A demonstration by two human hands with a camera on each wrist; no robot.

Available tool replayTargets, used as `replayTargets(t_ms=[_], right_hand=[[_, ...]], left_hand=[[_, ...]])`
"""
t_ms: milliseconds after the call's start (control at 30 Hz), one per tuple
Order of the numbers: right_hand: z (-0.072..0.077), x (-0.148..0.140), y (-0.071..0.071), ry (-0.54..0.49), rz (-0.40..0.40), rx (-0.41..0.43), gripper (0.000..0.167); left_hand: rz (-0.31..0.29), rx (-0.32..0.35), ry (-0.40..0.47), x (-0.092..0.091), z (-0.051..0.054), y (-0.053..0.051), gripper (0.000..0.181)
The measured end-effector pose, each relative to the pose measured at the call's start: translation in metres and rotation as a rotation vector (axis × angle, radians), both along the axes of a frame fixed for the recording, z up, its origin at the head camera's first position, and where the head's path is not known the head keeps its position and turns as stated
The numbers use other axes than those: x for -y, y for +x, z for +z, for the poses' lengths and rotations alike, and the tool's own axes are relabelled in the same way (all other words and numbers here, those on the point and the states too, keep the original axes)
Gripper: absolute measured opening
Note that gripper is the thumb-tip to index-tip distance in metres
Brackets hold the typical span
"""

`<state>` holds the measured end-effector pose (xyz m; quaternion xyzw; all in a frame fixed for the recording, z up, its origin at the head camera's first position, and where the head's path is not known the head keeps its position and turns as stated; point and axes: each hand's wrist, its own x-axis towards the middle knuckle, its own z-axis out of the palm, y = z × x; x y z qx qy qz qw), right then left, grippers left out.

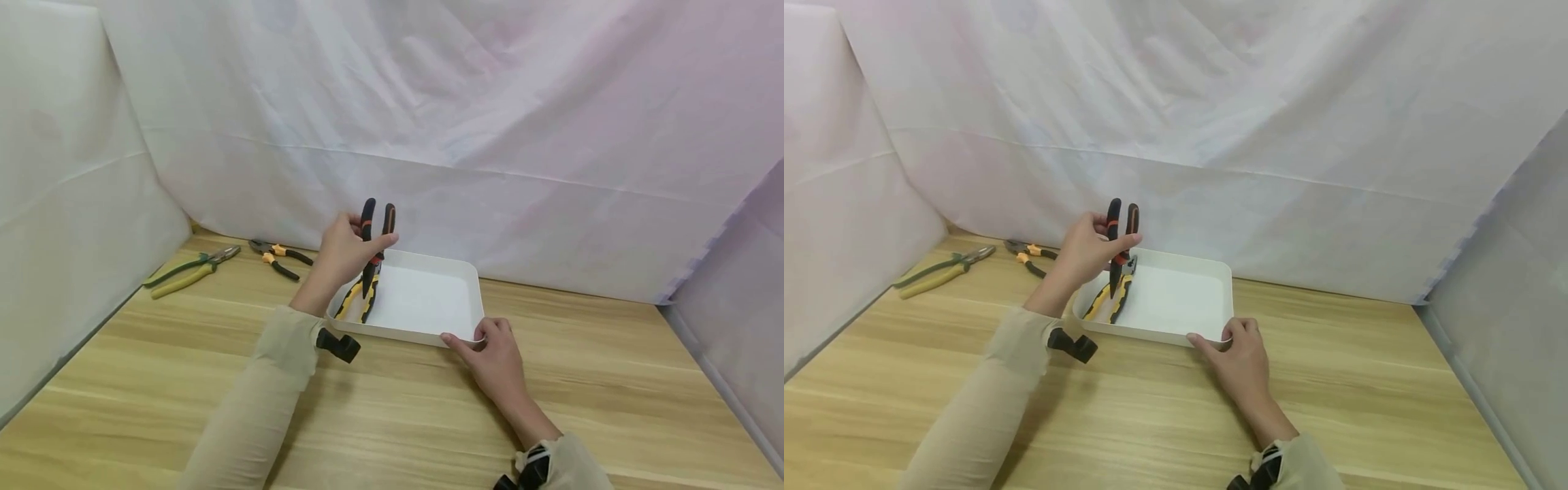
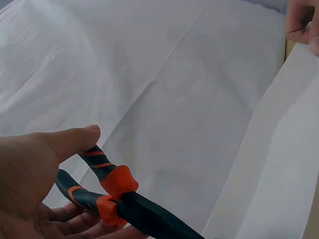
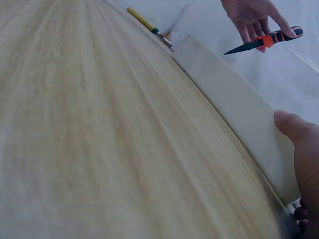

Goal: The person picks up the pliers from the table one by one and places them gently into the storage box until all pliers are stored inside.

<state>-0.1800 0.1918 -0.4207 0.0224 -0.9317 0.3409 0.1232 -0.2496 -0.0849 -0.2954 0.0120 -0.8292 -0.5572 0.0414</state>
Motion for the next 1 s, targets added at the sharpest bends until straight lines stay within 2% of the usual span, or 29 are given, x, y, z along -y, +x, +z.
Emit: replayTargets(t_ms=[167,400,600,700,867,1000], right_hand=[[0.001,-0.001,0.0,0.006,-0.002,-0.009,0.057],[0.002,-0.003,0.0,0.005,-0.003,-0.009,0.057],[0.003,-0.004,0.0,0.01,-0.002,0.002,0.057],[0.003,-0.004,0.0,0.011,-0.003,0.001,0.057],[0.003,-0.003,0.0,0.014,-0.003,-0.003,0.057],[0.003,-0.003,0.0,0.013,-0.004,-0.006,0.056]], left_hand=[[-0.015,-0.045,0.001,-0.008,-0.004,-0.001,0.071],[-0.025,-0.048,0.009,-0.018,-0.008,-0.001,0.07],[-0.042,-0.05,-0.018,-0.026,-0.019,-0.005,0.08],[-0.05,-0.071,-0.064,-0.03,-0.025,-0.006,0.083],[-0.05,-0.123,-0.131,-0.036,-0.031,-0.005,0.075],[-0.057,-0.111,-0.139,-0.039,-0.034,-0.004,0.067]])
